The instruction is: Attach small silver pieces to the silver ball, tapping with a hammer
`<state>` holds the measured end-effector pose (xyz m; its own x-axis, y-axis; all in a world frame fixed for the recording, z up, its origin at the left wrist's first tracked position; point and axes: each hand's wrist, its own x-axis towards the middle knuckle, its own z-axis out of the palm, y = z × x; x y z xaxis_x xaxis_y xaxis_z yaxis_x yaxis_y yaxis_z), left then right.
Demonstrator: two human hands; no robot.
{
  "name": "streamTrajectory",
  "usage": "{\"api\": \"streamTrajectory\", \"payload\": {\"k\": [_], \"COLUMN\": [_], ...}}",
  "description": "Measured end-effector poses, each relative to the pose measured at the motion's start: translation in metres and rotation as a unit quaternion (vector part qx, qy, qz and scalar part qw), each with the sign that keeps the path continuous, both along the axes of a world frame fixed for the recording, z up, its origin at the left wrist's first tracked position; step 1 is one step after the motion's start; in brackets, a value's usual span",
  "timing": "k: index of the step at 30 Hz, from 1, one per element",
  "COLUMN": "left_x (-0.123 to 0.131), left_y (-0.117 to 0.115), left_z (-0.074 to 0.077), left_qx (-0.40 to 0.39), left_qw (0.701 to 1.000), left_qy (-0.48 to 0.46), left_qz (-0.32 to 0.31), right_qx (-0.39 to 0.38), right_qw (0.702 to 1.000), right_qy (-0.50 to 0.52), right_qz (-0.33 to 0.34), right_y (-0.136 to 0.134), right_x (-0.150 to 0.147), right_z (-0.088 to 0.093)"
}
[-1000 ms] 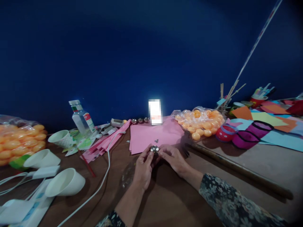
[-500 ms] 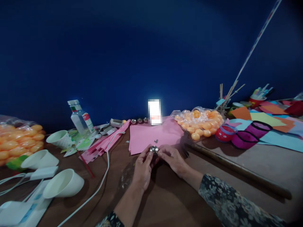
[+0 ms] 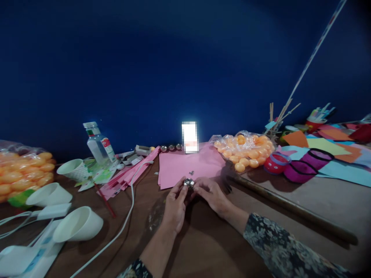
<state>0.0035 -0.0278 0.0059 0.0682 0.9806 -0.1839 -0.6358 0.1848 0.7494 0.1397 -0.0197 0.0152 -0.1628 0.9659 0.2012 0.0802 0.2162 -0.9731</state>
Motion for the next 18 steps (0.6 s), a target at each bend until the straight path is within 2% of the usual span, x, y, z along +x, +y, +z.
{"api": "streamTrajectory", "payload": {"k": [7, 14, 18], "left_x": [-0.0004, 0.0, 0.0], "left_y": [-0.0001, 0.0001, 0.0009], "left_z": [-0.0016, -0.0045, -0.0044], "left_qx": [0.005, 0.028, 0.022], "left_qw": [1.0, 1.0, 1.0], "left_qy": [0.011, 0.008, 0.008], "left_qz": [0.0, -0.002, -0.004], "right_qx": [-0.011, -0.046, -0.038], "right_qw": [1.0, 0.997, 0.998], "right_qy": [0.01, 0.049, 0.05], "right_qz": [0.01, 0.02, 0.029], "right_y": [-0.0007, 0.0019, 0.0021], "right_x": [-0.0009, -0.0006, -0.0007], "right_z": [0.0049, -0.0011, -0.0007]}}
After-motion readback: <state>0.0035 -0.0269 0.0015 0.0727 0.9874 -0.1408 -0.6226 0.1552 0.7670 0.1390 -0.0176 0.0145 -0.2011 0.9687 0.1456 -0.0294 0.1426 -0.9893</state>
